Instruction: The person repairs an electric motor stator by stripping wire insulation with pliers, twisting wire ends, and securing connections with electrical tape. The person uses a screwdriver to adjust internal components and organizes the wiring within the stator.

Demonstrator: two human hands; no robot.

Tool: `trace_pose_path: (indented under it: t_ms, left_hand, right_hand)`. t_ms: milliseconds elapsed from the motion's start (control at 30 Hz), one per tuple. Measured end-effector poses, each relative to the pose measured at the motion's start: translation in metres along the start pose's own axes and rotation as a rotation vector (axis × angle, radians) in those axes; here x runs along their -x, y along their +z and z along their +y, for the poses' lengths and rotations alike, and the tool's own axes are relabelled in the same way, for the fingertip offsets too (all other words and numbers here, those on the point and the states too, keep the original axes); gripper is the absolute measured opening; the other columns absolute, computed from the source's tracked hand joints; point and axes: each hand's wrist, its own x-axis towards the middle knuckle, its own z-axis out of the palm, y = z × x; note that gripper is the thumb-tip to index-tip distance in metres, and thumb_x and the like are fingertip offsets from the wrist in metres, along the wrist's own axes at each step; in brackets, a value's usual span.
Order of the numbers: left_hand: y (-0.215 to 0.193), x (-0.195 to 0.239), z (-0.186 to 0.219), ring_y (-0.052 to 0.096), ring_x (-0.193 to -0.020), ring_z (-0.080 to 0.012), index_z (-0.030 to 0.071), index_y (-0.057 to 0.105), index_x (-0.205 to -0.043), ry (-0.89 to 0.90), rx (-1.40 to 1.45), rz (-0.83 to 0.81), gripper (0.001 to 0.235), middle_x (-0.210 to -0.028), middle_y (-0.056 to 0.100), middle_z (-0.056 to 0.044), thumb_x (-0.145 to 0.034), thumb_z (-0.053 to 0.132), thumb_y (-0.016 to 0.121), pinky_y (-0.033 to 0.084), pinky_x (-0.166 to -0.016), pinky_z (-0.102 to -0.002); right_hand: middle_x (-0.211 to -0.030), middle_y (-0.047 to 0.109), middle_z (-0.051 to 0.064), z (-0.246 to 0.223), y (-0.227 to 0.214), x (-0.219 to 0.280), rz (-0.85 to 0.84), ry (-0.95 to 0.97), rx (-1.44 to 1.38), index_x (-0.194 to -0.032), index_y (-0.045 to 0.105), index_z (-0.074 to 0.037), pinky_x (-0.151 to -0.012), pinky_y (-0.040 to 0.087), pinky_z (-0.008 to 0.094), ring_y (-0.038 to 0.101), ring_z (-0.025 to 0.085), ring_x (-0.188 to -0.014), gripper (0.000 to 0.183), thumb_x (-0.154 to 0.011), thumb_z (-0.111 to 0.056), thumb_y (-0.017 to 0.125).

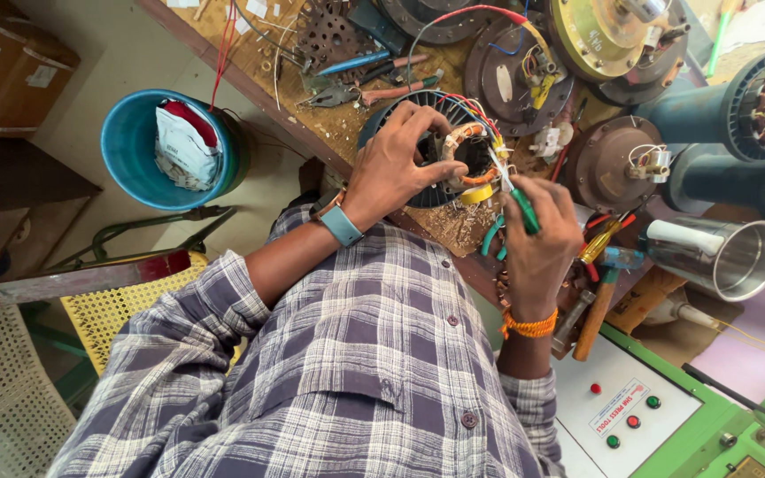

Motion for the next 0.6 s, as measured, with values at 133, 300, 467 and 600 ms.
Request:
trace_pose_path:
  t_ms: [133,300,467,600]
  left_hand:
    - [0.000,0.001,-0.001,0.068,-0.076,-0.0168,0.014,0.065,-0.112,0.055,-0.026,0.034,0.050,-0.110,0.061,-0.003,-0.081,0.046,0.086,0.057,-0.067,-0.035]
    - [0.001,0.000,-0.001,0.069,-0.072,-0.0145,0.013,0.065,-0.113,0.009,0.009,0.007,0.051,-0.113,0.060,-0.003,-0.080,0.047,0.084,0.058,-0.064,-0.033]
    - [0.001,0.001,0.000,0.070,-0.072,-0.0147,0.013,0.065,-0.115,0.011,0.009,0.009,0.052,-0.113,0.061,-0.004,-0.080,0.047,0.085,0.058,-0.064,-0.031]
    - [0.001,0.001,0.001,0.071,-0.074,-0.0143,0.012,0.065,-0.115,-0.014,0.023,-0.003,0.052,-0.115,0.060,-0.004,-0.080,0.046,0.084,0.059,-0.064,-0.031]
  right_hand:
    - [-0.115,0.071,0.013,0.005,0.002,-0.007,-0.007,-0.060,0.042,-0.118,0.074,-0.001,-0.077,0.060,0.032,0.073,0.022,-0.093,0.022,-0.097,-0.006,0.079]
    - [-0.113,0.071,0.012,0.013,0.009,-0.014,0.011,-0.144,0.060,-0.117,0.074,-0.002,-0.075,0.059,0.033,0.073,0.023,-0.090,0.023,-0.095,-0.003,0.080]
    - [-0.115,0.070,0.013,0.018,0.005,-0.013,0.000,-0.178,0.034,-0.119,0.073,-0.002,-0.078,0.059,0.034,0.073,0.024,-0.093,0.025,-0.094,0.000,0.079]
    - [-0.114,0.070,0.012,0.023,0.004,-0.017,-0.006,-0.226,0.009,-0.119,0.073,-0.002,-0.078,0.059,0.034,0.073,0.024,-0.093,0.026,-0.093,0.001,0.079]
